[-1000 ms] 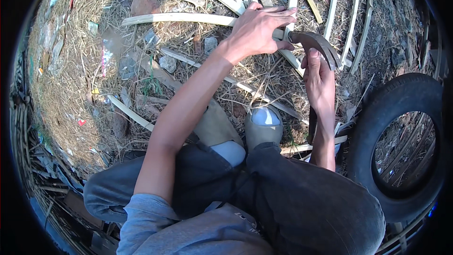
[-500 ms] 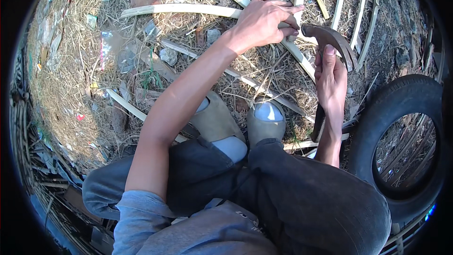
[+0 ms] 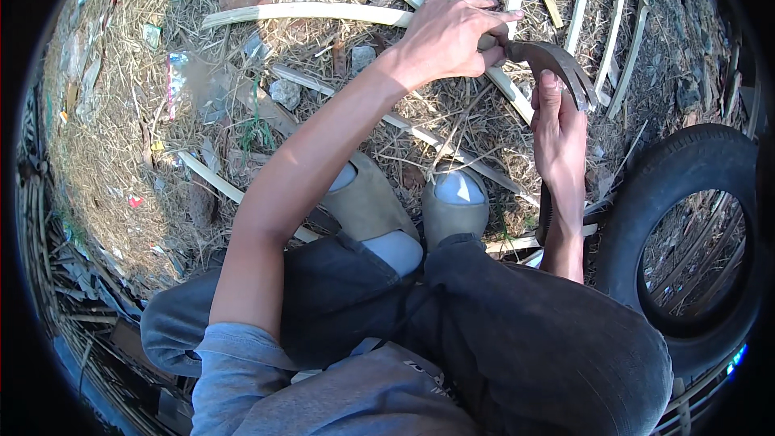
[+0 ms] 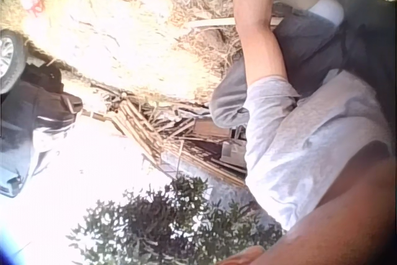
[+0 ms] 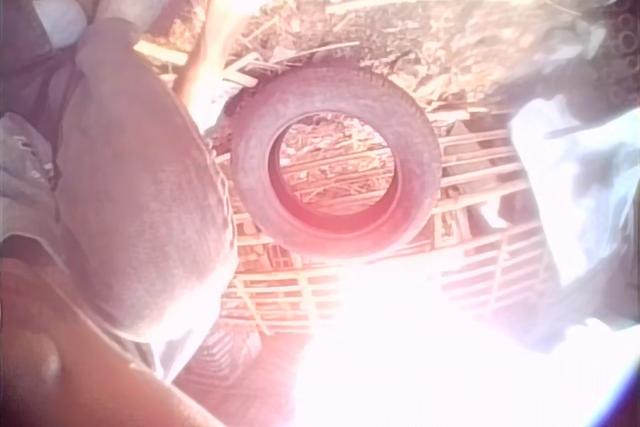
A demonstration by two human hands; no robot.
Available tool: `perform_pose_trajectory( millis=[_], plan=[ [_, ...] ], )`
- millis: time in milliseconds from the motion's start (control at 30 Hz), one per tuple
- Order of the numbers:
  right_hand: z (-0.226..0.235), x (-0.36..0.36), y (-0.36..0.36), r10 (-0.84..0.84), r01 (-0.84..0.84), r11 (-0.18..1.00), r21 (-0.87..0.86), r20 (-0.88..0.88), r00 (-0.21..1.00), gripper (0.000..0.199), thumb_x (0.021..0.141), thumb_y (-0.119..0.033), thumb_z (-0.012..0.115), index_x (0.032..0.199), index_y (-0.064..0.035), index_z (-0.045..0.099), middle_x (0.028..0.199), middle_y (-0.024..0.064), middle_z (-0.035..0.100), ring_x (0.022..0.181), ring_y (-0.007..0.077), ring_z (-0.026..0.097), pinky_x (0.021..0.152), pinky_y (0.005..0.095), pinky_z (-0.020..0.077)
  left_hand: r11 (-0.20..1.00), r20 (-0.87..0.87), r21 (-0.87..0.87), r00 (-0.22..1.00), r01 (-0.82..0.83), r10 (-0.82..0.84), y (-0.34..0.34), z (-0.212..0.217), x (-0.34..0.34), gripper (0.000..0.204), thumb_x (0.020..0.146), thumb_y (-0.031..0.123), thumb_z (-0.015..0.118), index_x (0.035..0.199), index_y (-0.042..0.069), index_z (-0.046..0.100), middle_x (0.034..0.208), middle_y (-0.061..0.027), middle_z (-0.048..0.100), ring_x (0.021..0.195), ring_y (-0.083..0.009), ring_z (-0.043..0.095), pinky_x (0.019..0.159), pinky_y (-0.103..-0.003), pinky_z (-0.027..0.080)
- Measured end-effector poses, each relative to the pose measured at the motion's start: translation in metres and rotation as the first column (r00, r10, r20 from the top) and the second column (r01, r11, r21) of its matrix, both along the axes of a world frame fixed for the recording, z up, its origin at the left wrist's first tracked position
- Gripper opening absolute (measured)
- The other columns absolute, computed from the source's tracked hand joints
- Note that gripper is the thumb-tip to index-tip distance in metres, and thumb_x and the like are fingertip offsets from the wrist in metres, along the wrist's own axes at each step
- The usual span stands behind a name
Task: The person assembles a bamboo lattice by hand, using a hammer to drive small nails into the overlapping joints of thin bamboo strips.
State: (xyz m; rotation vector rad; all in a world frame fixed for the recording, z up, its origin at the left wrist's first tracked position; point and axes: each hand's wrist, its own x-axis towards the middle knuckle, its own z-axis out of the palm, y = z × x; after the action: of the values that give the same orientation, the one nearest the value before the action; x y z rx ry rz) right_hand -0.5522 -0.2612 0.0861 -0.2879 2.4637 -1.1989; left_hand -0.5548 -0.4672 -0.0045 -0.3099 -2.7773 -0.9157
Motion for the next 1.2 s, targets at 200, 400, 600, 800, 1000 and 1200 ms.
perform_pose_trajectory(
  millis=[200,400,600,800,1000,1200],
  plan=[
    [0.001,0.001,0.004,-0.037,0.027,0.996,-0.083,-0.125,0.992,0.055,0.113,-0.049,0.045,0.123,0.0006,0.067,0.09,0.0001,0.053,0.076,0.0092,0.044,0.067,0.0281,0.035,0.998,-0.095,0.061,0.995,0.002,0.003,0.001,-0.001,-0.006,0.023,0.084,0.039,0.081,0.103,0.024,0.08,0.127,0.0035,0.077,0.126,-0.0185,0.068,0.11,-0.048,0.037],
    [0.015,0.004,0.001,-0.03,0.022,0.996,-0.088,-0.085,0.996,0.056,0.112,-0.052,0.046,0.133,-0.0046,0.067,0.083,-0.0043,0.048,0.072,0.0054,0.041,0.062,0.0232,0.03,0.999,-0.06,0.008,0.998,-0.035,0.035,-0.002,0.0,-0.003,0.051,0.082,0.056,0.082,0.121,0.025,0.074,0.118,-0.0009,0.079,0.115,-0.0191,0.072,0.107,-0.045,0.039],
    [0.016,0.004,-0.002,0.059,-0.048,0.995,0.084,-0.14,0.988,0.044,0.113,-0.038,0.049,0.138,-0.0048,0.065,0.124,0.0238,0.071,0.119,0.0262,0.068,0.103,0.0405,0.051,0.999,-0.139,-0.004,0.989,-0.04,0.039,-0.001,-0.007,-0.005,0.067,0.078,0.062,0.082,0.134,0.027,0.071,0.123,-0.0024,0.078,0.113,-0.0205,0.072,0.108,-0.045,0.038],
    [0.009,0.006,0.007,0.181,-0.151,0.983,0.106,-0.397,0.9,0.04,0.114,-0.029,0.049,0.138,-0.0002,0.064,0.124,0.0248,0.071,0.109,0.0308,0.071,0.092,0.0435,0.0543,0.961,0.109,0.26,0.986,0.094,-0.126,-0.008,0.037,-0.003,0.045,0.085,0.018,0.077,0.125,0.005,0.062,0.106,-0.0168,0.068,0.088,-0.0302,0.067,0.069,-0.04,0.058],
    [0.025,0.004,0.015,-0.051,0.034,0.996,-0.081,-0.217,0.975,0.047,0.114,-0.037,0.047,0.138,-0.0003,0.065,0.105,0.0166,0.075,0.089,0.0171,0.069,0.076,0.036,0.0504,0.991,0.149,0.13,0.988,0.018,-0.038,-0.008,0.044,0.0,0.046,0.086,0.024,0.078,0.127,0.007,0.066,0.1,-0.0174,0.074,0.073,-0.028,0.07,0.068,-0.041,0.058],
    [0.016,-0.001,0.003,0.082,-0.07,0.996,0.051,-0.293,0.952,0.048,0.115,-0.038,0.046,0.136,0.0007,0.066,0.12,0.0214,0.072,0.109,0.0256,0.069,0.094,0.0378,0.0521,0.967,0.223,0.252,0.97,0.042,-0.101,-0.01,0.045,-0.002,0.063,0.09,0.019,0.075,0.149,0.017,0.056,0.084,-0.0118,0.074,0.053,-0.0186,0.058,0.049,-0.033,0.05]
  ],
)
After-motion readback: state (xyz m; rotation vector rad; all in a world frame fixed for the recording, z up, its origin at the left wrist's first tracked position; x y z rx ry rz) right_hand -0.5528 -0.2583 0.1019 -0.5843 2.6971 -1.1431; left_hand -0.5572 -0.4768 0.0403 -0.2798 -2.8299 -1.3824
